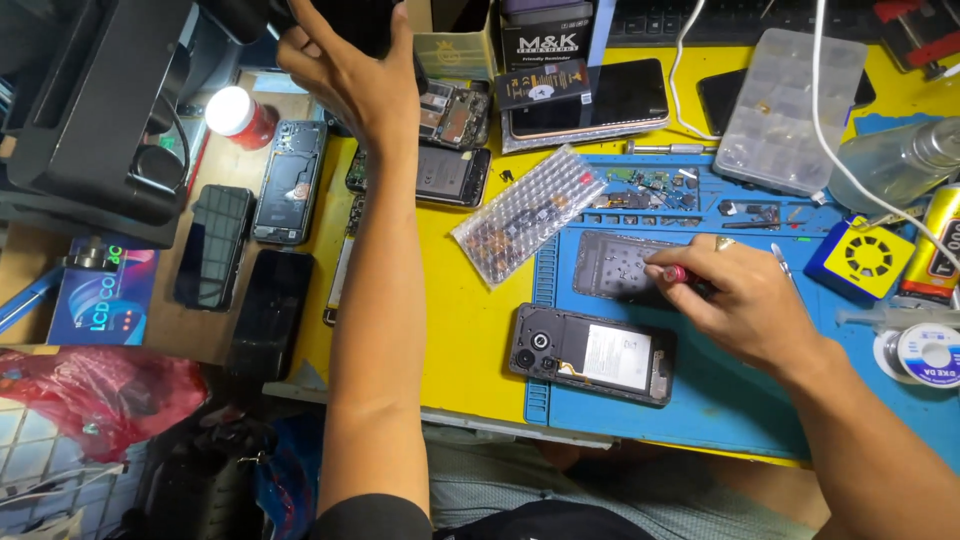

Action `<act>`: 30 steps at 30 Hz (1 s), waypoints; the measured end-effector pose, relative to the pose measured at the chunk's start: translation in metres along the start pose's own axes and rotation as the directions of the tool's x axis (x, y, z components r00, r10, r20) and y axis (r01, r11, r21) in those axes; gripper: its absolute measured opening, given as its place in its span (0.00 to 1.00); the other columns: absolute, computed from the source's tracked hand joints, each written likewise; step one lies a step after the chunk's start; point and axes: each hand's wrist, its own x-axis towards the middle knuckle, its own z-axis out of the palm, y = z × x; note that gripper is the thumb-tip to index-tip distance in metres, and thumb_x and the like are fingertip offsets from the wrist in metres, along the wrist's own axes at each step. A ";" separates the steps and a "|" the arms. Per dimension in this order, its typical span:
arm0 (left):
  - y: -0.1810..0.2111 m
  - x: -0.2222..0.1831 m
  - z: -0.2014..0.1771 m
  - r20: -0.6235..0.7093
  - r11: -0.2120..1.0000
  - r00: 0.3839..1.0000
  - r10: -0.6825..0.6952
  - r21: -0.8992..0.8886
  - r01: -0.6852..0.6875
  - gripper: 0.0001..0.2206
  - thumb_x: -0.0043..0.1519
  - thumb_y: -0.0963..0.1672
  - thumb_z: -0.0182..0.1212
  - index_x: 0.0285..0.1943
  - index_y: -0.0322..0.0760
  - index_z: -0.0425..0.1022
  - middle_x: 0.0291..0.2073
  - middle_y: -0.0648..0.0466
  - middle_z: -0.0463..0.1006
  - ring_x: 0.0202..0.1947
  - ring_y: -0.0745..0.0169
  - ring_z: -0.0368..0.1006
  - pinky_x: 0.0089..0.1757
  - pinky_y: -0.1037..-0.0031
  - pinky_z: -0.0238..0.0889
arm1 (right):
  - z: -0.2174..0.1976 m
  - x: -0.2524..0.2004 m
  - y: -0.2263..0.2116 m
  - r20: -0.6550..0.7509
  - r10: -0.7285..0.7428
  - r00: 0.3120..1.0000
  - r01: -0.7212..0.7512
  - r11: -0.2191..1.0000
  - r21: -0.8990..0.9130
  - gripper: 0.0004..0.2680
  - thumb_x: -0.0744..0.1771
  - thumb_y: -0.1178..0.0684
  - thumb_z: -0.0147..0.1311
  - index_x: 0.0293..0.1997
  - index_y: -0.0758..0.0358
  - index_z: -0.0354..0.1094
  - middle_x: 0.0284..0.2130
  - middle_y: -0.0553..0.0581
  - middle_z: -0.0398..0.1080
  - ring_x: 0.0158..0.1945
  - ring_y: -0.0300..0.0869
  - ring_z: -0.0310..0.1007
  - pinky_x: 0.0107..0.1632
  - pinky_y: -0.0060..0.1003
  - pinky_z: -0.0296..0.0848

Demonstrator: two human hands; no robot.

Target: The person uses a red-handled screwdriver to remove screws from the back of a disassembled smartphone. They place the screws on a blue mat and briefly check a timer on another phone before continuing to remove more screws.

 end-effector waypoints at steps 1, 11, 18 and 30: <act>-0.002 0.000 0.003 -0.020 1.000 1.000 -0.002 0.028 0.003 0.48 0.60 0.53 0.85 0.79 0.60 0.45 0.61 0.50 0.57 0.62 0.56 0.64 0.61 0.66 0.75 | -0.001 0.000 -0.001 -0.010 0.009 1.000 -0.009 1.000 0.004 0.07 0.68 0.54 0.58 0.49 0.52 0.76 0.29 0.51 0.70 0.30 0.44 0.70 0.36 0.40 0.64; 0.015 0.010 0.018 -0.069 0.981 0.997 -0.036 -0.193 0.022 0.39 0.60 0.48 0.80 0.75 0.51 0.52 0.64 0.45 0.66 0.66 0.44 0.69 0.62 0.58 0.72 | 0.002 -0.002 0.006 -0.047 -0.004 0.999 0.003 1.000 -0.019 0.06 0.68 0.54 0.58 0.48 0.50 0.77 0.26 0.50 0.66 0.27 0.42 0.66 0.33 0.39 0.61; -0.007 0.015 0.013 0.020 0.975 0.999 0.045 -0.219 -0.040 0.45 0.60 0.47 0.86 0.76 0.48 0.48 0.70 0.43 0.61 0.73 0.43 0.61 0.71 0.56 0.66 | 0.003 0.002 0.004 -0.081 -0.016 0.997 0.018 0.999 0.029 0.05 0.68 0.57 0.59 0.47 0.55 0.77 0.24 0.52 0.68 0.26 0.43 0.65 0.34 0.38 0.62; -0.008 0.044 -0.059 0.317 0.780 0.912 0.260 -0.626 -0.005 0.12 0.73 0.44 0.48 0.55 0.32 0.75 0.44 0.50 0.80 0.48 0.60 0.73 0.48 0.72 0.65 | 0.003 0.020 -0.014 -0.074 0.042 0.996 -0.043 0.999 -0.012 0.04 0.69 0.55 0.60 0.47 0.57 0.78 0.28 0.52 0.70 0.26 0.42 0.64 0.36 0.37 0.63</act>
